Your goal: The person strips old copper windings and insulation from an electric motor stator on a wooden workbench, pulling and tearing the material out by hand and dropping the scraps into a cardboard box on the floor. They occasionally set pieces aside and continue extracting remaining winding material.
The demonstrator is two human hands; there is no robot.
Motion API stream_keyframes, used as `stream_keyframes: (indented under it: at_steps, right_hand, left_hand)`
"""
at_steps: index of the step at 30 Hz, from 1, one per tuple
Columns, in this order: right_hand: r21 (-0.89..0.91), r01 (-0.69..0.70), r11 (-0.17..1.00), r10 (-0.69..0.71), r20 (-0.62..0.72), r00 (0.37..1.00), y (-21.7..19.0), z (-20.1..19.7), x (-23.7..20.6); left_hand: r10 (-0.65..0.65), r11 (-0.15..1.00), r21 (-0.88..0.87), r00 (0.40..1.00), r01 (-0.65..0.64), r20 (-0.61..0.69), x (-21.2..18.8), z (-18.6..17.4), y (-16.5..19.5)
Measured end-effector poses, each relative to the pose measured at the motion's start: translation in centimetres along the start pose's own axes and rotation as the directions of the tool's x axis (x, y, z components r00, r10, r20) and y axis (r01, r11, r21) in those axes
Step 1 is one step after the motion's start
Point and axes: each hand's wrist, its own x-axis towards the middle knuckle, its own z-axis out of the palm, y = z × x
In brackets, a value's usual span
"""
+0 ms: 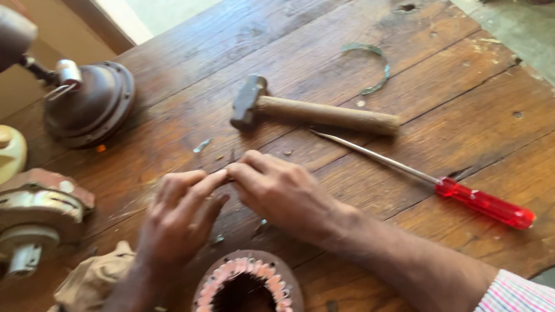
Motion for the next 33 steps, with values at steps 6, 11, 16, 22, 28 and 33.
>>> stream_keyframes:
  at_steps: [6, 11, 16, 22, 28, 33]
  right_hand:
    - [0.093, -0.034, 0.995, 0.037, -0.03, 0.999, -0.1, -0.4, -0.7]
    - [0.075, -0.006, 0.997, 0.009, -0.028, 1.0, -0.3, -0.1, -0.8]
    - [0.056, 0.022, 0.998, -0.023, 0.008, 1.0, -0.8, 0.0, -0.4]
    - [0.123, -0.068, 0.99, 0.044, 0.186, 0.982, -1.1, 0.1, 0.4]
    - [0.305, 0.041, 0.952, -0.045, 0.006, 0.999, -1.8, -0.2, 1.1]
    - [0.337, -0.335, 0.88, 0.273, 0.218, 0.937, -1.5, -1.2, 1.4]
  left_hand:
    - [-0.136, 0.987, -0.085, 0.99, 0.138, 0.025, 0.5, 0.7, 0.4]
    - [-0.216, 0.959, -0.164, 0.971, 0.23, 0.097, 0.1, 0.7, 0.3]
    - [-0.217, 0.958, -0.165, 0.969, 0.235, 0.122, -0.5, 0.1, -0.3]
    - [-0.143, 0.98, -0.121, 0.981, 0.16, 0.134, -1.3, -0.5, -1.3]
    - [-0.181, 0.915, -0.328, 0.965, 0.237, 0.192, -1.6, -1.2, -2.3]
    - [-0.229, 0.878, -0.387, 0.957, 0.282, 0.179, -1.2, -1.2, -1.8]
